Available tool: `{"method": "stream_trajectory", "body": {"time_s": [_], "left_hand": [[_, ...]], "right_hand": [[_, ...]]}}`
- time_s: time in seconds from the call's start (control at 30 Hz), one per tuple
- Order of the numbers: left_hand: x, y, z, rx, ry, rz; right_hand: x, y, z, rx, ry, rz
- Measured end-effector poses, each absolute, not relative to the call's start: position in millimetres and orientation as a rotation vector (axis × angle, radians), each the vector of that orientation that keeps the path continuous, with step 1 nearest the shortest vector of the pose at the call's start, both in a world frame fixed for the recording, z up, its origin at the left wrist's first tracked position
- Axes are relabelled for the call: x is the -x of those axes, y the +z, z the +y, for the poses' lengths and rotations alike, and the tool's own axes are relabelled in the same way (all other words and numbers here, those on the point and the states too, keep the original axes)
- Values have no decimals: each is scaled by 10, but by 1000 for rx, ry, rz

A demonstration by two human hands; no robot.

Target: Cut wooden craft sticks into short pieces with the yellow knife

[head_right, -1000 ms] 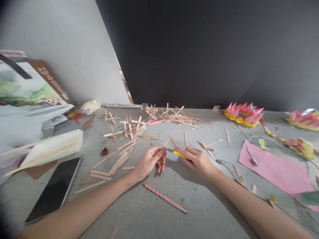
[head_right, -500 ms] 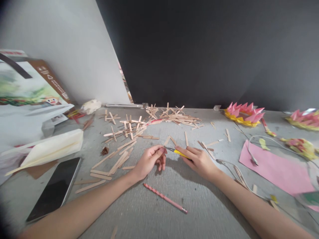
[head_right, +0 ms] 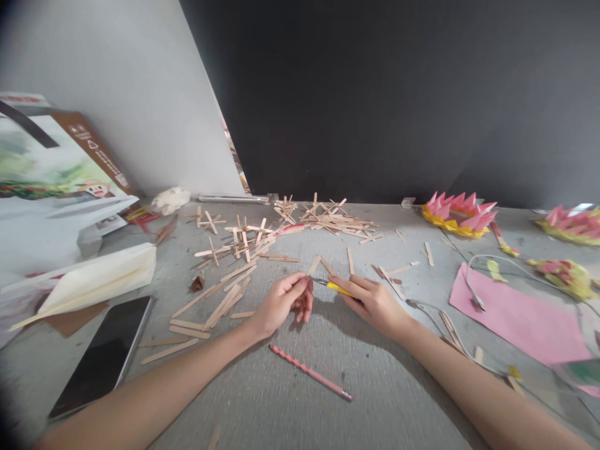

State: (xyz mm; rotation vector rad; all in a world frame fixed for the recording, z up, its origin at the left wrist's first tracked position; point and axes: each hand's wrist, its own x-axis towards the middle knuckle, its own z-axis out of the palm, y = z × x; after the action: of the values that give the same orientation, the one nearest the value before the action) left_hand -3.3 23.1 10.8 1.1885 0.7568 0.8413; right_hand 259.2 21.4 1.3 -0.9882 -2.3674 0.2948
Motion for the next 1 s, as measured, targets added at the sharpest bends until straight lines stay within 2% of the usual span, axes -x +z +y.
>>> {"method": "stream_trajectory", "body": {"time_s": [1.0], "left_hand": [[20,106,235,-1143,866,732]], "right_hand": [[-2598,-31,218,1007,282,-2358]]}}
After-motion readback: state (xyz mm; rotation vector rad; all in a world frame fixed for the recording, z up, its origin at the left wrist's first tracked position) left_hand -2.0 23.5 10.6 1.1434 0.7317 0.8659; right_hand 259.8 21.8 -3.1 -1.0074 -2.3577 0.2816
